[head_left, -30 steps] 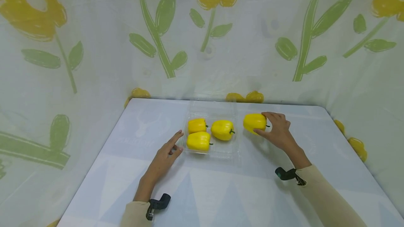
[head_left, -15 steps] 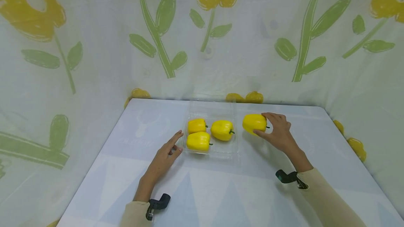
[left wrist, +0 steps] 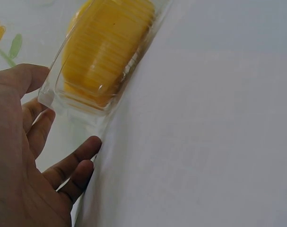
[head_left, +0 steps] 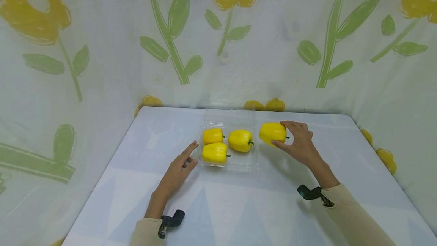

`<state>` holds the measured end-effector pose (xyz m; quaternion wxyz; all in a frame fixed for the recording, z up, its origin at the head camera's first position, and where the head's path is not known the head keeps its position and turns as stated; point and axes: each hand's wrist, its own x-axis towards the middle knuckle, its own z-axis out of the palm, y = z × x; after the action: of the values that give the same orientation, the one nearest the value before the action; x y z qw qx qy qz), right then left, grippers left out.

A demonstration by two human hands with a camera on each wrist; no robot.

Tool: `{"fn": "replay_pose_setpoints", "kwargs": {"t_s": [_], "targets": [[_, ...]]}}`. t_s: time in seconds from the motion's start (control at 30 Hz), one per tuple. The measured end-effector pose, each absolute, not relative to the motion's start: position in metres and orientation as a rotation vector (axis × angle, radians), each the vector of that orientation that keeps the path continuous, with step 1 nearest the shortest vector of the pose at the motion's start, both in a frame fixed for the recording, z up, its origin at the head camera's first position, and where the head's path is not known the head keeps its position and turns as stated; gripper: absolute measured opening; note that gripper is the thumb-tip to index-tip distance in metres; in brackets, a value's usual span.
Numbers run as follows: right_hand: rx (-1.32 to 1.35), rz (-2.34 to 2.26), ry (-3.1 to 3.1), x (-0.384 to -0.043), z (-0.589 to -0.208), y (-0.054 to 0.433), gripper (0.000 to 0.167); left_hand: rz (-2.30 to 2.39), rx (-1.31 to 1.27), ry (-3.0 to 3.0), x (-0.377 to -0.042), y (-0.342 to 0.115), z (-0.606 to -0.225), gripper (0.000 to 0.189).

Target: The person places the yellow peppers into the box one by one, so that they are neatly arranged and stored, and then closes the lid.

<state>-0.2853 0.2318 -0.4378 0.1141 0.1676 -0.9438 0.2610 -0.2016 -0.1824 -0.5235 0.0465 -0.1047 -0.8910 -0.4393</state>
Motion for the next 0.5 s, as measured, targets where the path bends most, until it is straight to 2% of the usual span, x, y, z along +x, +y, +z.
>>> {"fn": "replay_pose_setpoints", "kwargs": {"t_s": [0.5], "targets": [[0.56,0.812,-2.709,-0.2809,-0.4366,0.2237,0.074,-1.341,-0.305,-2.742,-0.2026,-0.1825,-0.5232,0.057]]}}
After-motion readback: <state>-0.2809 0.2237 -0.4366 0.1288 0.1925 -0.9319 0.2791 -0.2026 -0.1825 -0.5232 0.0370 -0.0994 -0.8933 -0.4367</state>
